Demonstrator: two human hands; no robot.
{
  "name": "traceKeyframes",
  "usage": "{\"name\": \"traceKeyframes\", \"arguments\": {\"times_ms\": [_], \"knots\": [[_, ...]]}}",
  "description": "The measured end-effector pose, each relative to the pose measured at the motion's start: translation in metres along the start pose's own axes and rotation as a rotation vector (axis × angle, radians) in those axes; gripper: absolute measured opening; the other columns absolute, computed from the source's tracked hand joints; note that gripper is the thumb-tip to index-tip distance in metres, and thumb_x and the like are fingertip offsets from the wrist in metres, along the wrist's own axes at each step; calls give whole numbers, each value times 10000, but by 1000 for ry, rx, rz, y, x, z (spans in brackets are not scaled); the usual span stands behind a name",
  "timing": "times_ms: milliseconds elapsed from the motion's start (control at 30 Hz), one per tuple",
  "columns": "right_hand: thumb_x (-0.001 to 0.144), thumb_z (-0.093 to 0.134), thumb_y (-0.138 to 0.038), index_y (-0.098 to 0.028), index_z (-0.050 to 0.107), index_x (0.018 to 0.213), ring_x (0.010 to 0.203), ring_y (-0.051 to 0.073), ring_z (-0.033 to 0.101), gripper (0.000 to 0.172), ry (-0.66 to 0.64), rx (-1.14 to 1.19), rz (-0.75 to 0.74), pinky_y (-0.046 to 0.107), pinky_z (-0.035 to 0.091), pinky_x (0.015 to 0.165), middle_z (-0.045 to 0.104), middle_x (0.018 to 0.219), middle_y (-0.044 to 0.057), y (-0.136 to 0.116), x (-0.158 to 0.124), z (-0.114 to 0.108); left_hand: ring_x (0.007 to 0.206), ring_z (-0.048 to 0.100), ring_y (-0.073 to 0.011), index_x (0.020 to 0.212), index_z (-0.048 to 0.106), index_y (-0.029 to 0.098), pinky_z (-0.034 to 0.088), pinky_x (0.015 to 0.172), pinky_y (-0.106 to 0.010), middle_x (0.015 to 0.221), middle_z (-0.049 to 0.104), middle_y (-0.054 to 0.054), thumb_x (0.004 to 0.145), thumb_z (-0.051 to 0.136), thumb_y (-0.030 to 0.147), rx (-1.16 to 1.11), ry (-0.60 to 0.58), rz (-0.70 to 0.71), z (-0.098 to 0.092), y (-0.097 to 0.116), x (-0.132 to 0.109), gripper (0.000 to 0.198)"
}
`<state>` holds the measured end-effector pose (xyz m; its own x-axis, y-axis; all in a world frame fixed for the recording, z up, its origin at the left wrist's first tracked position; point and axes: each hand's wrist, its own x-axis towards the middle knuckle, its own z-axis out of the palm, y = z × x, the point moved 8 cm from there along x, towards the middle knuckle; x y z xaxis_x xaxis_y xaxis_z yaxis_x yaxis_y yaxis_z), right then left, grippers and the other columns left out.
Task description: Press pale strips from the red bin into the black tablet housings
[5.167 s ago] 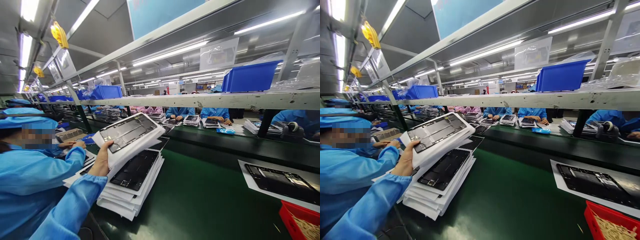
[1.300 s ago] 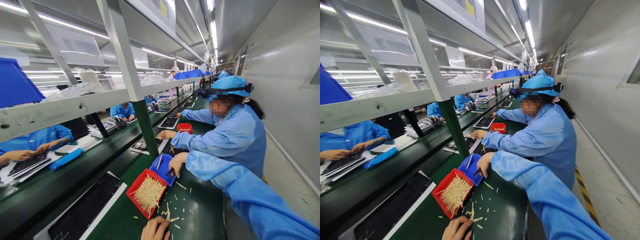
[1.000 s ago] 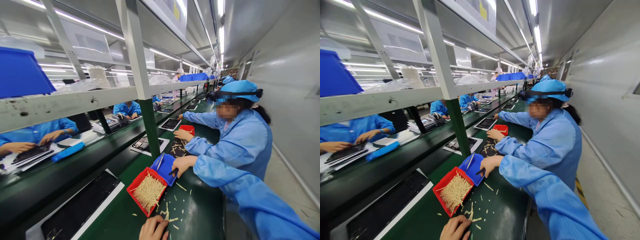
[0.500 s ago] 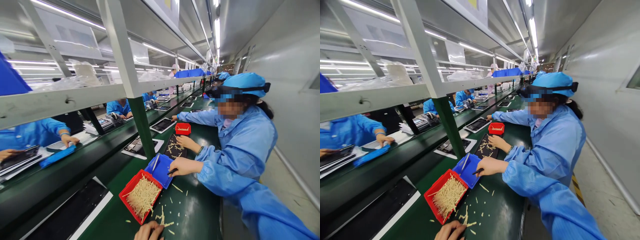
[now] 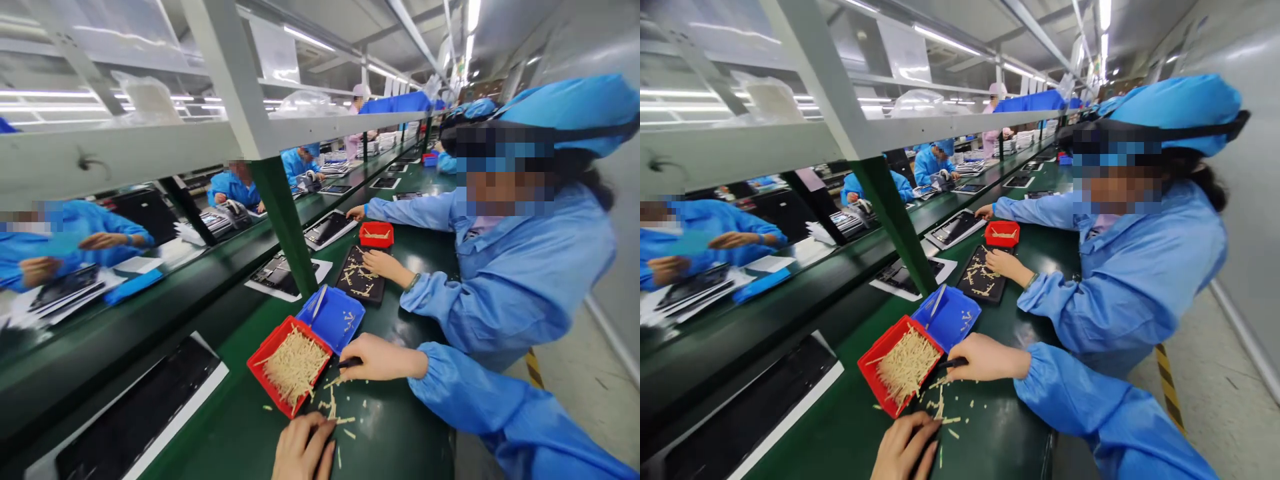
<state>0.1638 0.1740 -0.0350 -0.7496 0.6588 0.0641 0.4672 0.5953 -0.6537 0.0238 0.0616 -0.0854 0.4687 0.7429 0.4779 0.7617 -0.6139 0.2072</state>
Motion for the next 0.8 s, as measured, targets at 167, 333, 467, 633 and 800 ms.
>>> {"name": "traceKeyframes", "arguments": {"times_ms": [167,333,467,633,800], "knots": [[896,547,-385,-160,715,935,800,168,635,283,-8,28,-43,226,434,718,709,912,63,-8,-2,13,928,610,-172,1145,583,225,524,790,-286,1035,635,-81,886,497,219,-27,-91,-22,-21,22,9,274],[883,562,-370,-193,731,877,834,190,639,244,79,10,-76,260,453,756,698,921,67,-9,-3,16,983,587,-172,1135,585,244,504,850,-305,1077,617,-72,921,433,237,12,-97,-231,-46,0,-4,263],[893,533,-365,-252,723,885,704,197,651,222,100,-37,32,276,455,656,719,817,43,3,-4,21,1017,571,-181,1143,591,253,476,892,-318,1094,619,-61,938,390,304,304,-206,-521,-81,-76,-42,292],[874,542,-347,-265,725,882,837,219,658,200,114,-17,-50,311,491,755,694,977,64,-6,-10,25,1027,560,-274,1175,564,141,474,829,-425,1171,572,-161,888,376,142,515,-281,-815,-138,-170,-97,343],[883,515,-344,-232,697,804,752,177,617,228,261,-60,-56,308,506,706,609,1001,80,-12,-17,21,935,586,-174,1061,593,151,460,852,-362,1058,611,-72,891,484,211,491,-469,-870,-150,-213,-123,210]]}}
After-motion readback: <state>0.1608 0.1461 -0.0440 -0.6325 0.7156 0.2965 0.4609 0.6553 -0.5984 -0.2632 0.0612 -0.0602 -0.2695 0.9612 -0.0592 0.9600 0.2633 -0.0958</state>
